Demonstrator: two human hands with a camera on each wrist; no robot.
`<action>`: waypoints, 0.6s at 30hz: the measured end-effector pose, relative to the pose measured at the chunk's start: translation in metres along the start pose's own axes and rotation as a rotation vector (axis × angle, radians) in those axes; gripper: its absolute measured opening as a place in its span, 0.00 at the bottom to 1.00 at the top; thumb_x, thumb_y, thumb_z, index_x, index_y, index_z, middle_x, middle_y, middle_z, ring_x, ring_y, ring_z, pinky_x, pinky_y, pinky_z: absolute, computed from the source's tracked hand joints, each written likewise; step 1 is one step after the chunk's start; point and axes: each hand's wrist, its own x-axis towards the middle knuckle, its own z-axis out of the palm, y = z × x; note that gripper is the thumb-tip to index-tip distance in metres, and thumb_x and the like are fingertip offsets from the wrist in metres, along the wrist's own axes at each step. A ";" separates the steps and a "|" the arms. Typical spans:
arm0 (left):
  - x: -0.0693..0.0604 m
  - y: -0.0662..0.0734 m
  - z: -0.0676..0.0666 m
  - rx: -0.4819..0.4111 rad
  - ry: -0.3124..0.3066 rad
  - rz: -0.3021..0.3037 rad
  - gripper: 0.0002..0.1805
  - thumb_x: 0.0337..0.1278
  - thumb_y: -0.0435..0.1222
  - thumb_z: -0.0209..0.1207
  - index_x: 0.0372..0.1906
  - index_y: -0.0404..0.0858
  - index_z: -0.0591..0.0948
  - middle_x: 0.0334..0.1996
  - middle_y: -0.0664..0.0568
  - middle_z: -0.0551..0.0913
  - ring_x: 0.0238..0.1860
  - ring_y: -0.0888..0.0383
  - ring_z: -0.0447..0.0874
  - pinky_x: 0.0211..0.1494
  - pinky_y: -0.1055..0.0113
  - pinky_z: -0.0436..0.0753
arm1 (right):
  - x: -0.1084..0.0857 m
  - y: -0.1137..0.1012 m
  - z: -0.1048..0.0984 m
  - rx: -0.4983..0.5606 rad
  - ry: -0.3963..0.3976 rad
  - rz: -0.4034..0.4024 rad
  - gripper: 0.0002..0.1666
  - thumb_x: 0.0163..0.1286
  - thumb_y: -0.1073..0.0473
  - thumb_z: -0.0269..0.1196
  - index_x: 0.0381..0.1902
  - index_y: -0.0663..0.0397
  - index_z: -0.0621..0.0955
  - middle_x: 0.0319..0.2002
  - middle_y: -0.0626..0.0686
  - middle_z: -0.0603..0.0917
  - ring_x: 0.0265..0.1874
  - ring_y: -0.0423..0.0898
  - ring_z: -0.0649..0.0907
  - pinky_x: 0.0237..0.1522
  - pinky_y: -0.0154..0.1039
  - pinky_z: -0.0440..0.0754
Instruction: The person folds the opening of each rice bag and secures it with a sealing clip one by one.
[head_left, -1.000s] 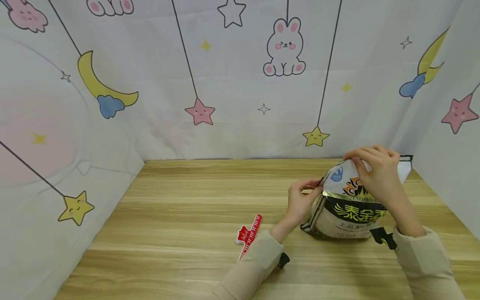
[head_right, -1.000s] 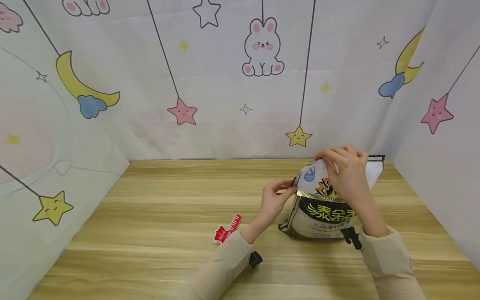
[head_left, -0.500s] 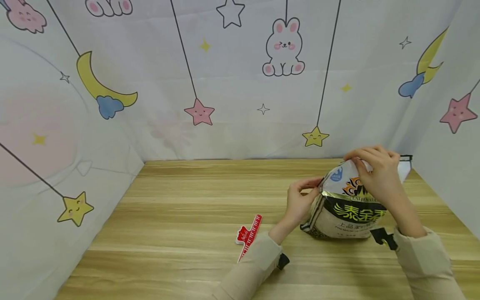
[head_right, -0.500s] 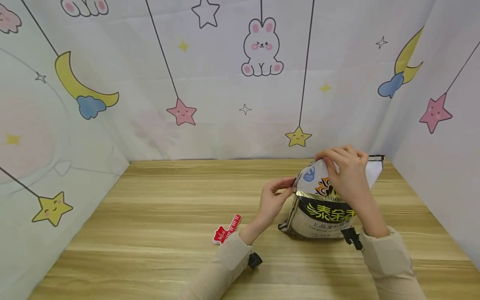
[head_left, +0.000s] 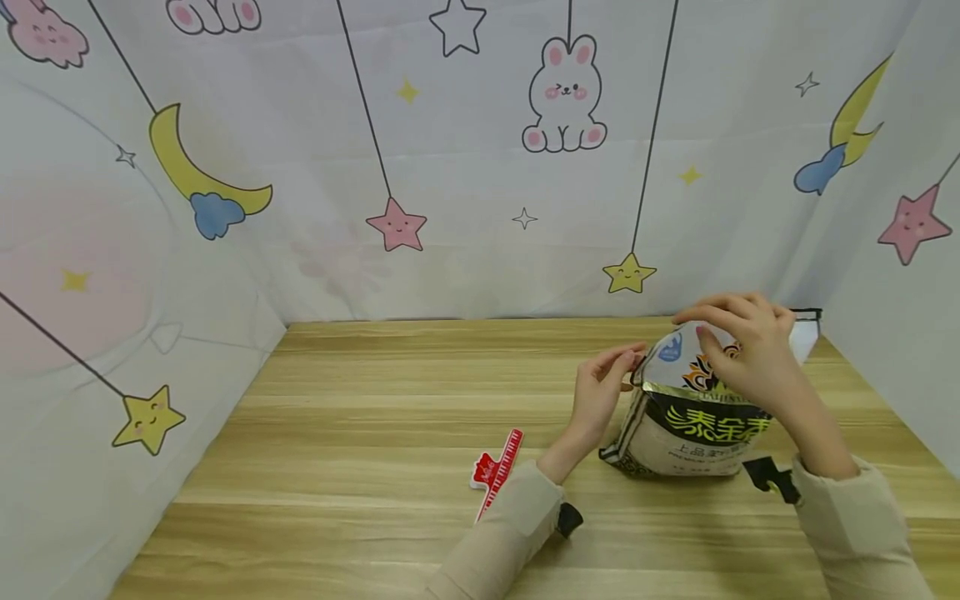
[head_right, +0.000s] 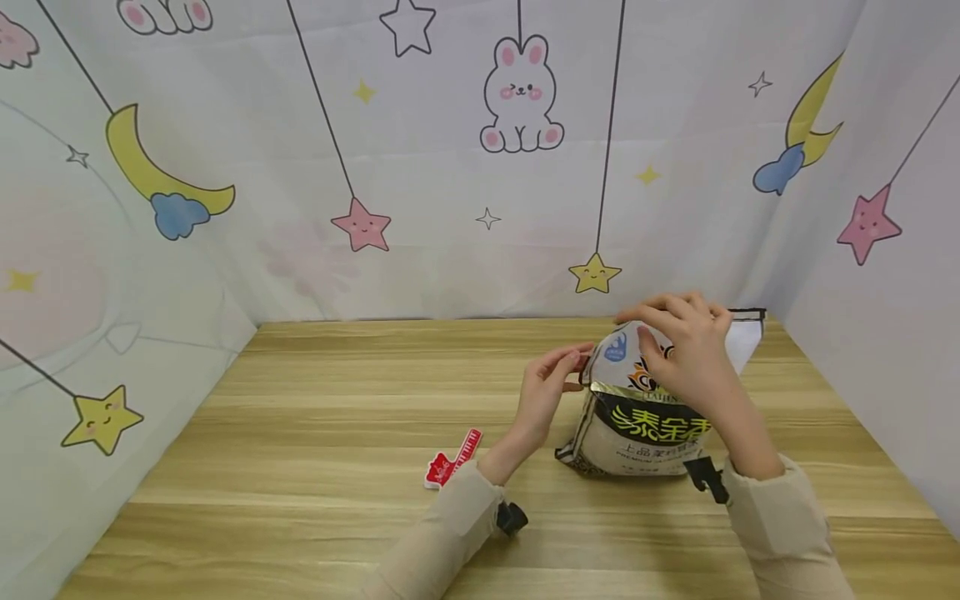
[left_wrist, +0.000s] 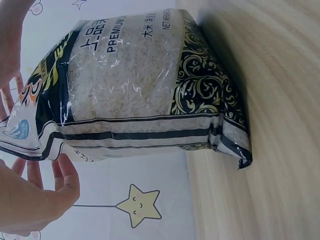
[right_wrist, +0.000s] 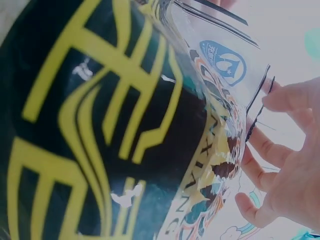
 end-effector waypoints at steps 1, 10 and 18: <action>0.000 0.000 0.000 0.001 0.001 0.003 0.15 0.60 0.34 0.49 0.46 0.29 0.79 0.42 0.34 0.81 0.34 0.71 0.76 0.37 0.60 0.80 | 0.000 0.000 0.000 0.004 -0.006 -0.001 0.15 0.54 0.75 0.56 0.34 0.52 0.82 0.38 0.58 0.79 0.37 0.54 0.68 0.42 0.59 0.49; 0.003 -0.004 0.004 -0.009 -0.013 0.003 0.16 0.61 0.37 0.50 0.45 0.30 0.79 0.44 0.37 0.81 0.40 0.67 0.79 0.35 0.80 0.74 | -0.003 -0.003 -0.002 0.029 -0.029 0.014 0.05 0.59 0.61 0.60 0.33 0.54 0.81 0.41 0.59 0.78 0.41 0.54 0.68 0.44 0.58 0.49; -0.001 0.012 0.005 -0.014 -0.043 -0.033 0.16 0.61 0.35 0.49 0.45 0.26 0.78 0.43 0.34 0.80 0.43 0.58 0.80 0.47 0.75 0.76 | -0.004 -0.002 -0.001 0.039 -0.003 0.018 0.04 0.58 0.60 0.61 0.30 0.54 0.81 0.40 0.59 0.79 0.42 0.55 0.69 0.46 0.59 0.49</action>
